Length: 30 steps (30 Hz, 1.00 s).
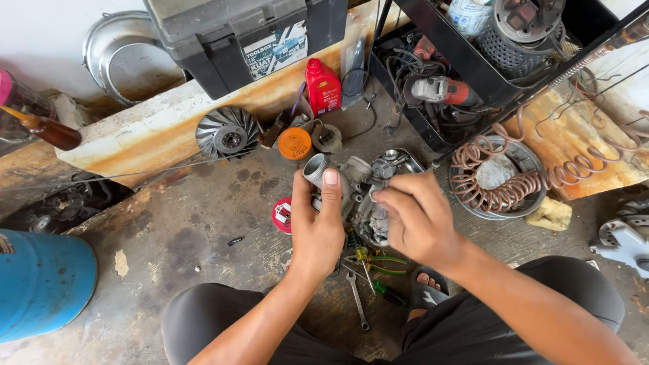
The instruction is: Disassembling and cleaning a motorcycle carburetor using a screwdriver and a cloth
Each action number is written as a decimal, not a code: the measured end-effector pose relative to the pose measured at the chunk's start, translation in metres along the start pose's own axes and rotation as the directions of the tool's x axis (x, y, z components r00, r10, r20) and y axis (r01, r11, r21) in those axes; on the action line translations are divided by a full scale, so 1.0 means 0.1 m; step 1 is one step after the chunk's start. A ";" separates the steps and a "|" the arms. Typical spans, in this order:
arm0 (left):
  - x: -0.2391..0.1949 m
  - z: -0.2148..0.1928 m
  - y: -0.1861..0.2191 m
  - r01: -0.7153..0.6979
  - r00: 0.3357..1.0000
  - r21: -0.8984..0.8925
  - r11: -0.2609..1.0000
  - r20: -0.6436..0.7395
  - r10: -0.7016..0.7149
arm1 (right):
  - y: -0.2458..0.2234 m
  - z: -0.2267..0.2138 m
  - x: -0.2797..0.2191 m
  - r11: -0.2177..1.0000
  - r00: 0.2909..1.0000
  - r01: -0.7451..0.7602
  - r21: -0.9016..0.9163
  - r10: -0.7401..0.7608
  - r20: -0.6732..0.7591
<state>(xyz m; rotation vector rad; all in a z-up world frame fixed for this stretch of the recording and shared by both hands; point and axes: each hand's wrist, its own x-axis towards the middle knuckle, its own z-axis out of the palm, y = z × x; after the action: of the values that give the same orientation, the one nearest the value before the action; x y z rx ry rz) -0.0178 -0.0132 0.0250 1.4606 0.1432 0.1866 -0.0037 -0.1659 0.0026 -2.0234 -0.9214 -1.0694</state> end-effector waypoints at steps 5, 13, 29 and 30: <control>-0.02 0.00 -0.07 -0.011 1.000 -0.017 1.000 -0.015 0.011 | -0.17 0.01 0.03 0.997 0.998 0.050 0.057 -0.052 0.034; 0.04 -0.09 -0.07 -0.129 0.989 -0.065 0.990 0.059 0.133 | 0.15 -0.15 -0.02 0.982 0.987 -0.046 0.186 0.073 -0.144; 0.16 -0.13 -0.16 -0.404 0.804 -0.246 0.881 0.363 0.471 | 0.31 -0.45 -0.02 0.581 0.857 -0.458 0.672 0.490 0.161; 0.16 -0.13 -0.17 -0.417 0.794 -0.243 0.876 0.372 0.481 | 0.28 -0.48 0.01 0.591 0.857 -0.472 0.654 0.483 0.181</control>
<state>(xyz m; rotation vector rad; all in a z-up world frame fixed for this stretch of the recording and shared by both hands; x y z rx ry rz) -0.0038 0.0012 0.0070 1.3322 -0.5754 0.2574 0.0005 -0.2188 0.0180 -1.4781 -0.5671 -0.3444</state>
